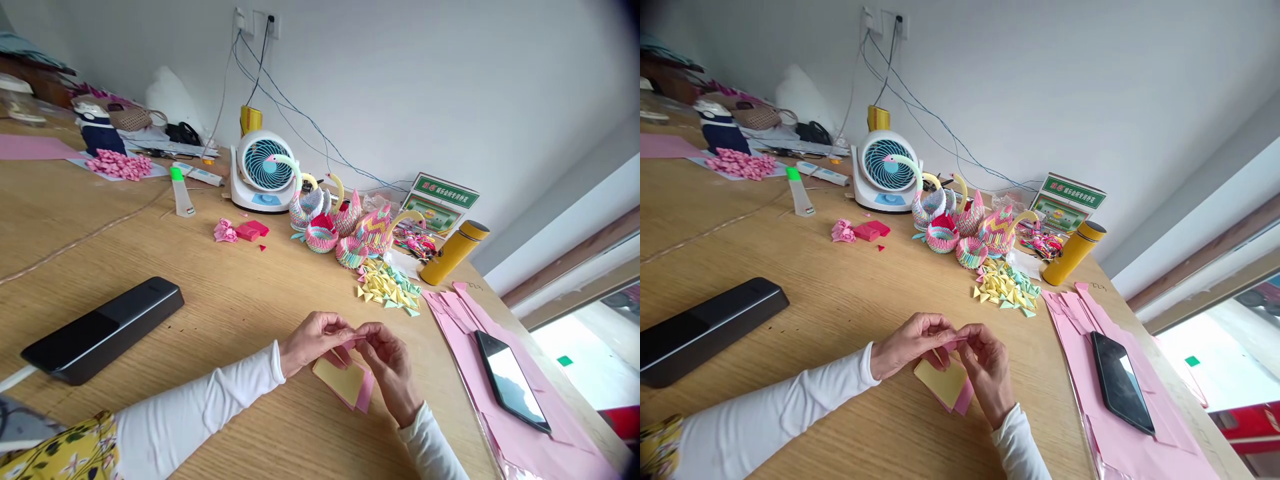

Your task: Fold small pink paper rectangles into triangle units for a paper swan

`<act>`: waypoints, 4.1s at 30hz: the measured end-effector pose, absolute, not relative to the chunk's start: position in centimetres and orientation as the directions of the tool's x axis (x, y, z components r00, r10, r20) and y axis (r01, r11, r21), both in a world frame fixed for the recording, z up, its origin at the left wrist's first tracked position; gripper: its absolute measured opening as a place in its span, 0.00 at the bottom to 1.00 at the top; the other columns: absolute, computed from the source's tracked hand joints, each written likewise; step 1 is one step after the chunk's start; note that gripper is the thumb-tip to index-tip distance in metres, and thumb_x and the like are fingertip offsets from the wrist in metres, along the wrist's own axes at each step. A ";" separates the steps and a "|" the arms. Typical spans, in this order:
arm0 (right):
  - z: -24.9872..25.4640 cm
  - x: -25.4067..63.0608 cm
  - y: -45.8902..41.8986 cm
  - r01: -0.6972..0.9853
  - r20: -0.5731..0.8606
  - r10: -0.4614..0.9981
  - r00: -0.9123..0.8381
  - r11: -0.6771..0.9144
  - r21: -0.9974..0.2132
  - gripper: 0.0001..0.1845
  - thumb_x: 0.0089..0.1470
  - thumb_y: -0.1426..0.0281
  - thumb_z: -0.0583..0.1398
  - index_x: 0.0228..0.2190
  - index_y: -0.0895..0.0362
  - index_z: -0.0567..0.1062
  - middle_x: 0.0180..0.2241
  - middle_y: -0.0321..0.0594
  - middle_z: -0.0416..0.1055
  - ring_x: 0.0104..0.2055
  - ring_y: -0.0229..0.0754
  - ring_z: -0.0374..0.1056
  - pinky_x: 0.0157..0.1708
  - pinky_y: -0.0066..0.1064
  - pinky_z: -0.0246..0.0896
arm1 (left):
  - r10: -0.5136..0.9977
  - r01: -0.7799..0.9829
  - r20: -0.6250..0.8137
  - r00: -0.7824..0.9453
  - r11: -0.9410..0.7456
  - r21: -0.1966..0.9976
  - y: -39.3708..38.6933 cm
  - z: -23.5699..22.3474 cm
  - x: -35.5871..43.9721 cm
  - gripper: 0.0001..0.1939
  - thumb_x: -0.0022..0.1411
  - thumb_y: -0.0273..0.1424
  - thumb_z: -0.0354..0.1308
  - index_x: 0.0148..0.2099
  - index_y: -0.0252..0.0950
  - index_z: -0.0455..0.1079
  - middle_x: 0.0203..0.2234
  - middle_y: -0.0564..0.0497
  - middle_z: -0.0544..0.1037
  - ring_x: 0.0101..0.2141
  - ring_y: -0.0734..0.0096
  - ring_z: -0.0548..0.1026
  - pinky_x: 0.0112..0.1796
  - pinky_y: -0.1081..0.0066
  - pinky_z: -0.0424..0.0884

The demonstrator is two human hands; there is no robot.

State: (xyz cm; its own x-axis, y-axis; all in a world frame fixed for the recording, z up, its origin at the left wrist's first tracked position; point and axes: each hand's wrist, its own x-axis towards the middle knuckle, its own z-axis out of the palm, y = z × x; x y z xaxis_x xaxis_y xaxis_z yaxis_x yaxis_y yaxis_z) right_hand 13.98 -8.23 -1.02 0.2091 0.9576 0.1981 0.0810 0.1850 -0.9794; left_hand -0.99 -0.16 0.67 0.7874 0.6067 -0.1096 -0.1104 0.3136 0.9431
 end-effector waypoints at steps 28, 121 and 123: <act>-0.3 13.7 -8.4 0.159 0.090 0.958 0.271 0.047 -0.986 0.18 0.53 0.55 0.60 0.30 0.59 0.75 0.26 0.42 0.74 0.30 0.41 0.70 0.33 0.31 0.66 | 0.676 -0.099 0.065 0.734 0.012 0.995 -0.4 -0.4 -0.7 0.20 0.56 0.45 0.59 0.35 0.30 0.67 0.25 0.51 0.73 0.21 0.76 0.73 0.19 0.80 0.68; 0.0 12.3 -8.3 0.119 0.024 0.926 0.376 -0.022 -0.993 0.17 0.47 0.55 0.63 0.27 0.58 0.72 0.26 0.41 0.73 0.30 0.41 0.69 0.31 0.31 0.64 | 0.628 0.186 0.473 0.619 -0.701 0.688 -0.2 0.3 -1.2 0.06 0.62 0.30 0.54 0.34 0.36 0.71 0.29 0.50 0.76 0.33 0.69 0.70 0.35 0.73 0.64; 0.1 12.1 -8.2 0.109 0.023 0.916 0.402 -0.023 -0.994 0.17 0.46 0.55 0.64 0.26 0.58 0.72 0.25 0.40 0.73 0.28 0.40 0.68 0.28 0.30 0.64 | 0.581 0.184 0.501 0.641 -0.750 0.635 -0.3 0.4 -1.4 0.08 0.63 0.30 0.52 0.33 0.36 0.70 0.28 0.49 0.75 0.33 0.69 0.70 0.35 0.72 0.64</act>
State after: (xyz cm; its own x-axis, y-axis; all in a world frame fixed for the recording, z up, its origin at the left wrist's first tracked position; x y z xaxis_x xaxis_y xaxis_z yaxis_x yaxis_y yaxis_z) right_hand 12.06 -8.17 0.13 0.4016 0.9155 0.0226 0.1091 -0.0233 -0.9938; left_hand -1.41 -0.33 0.40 0.6411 0.5814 0.5010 0.1842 -0.7503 0.6349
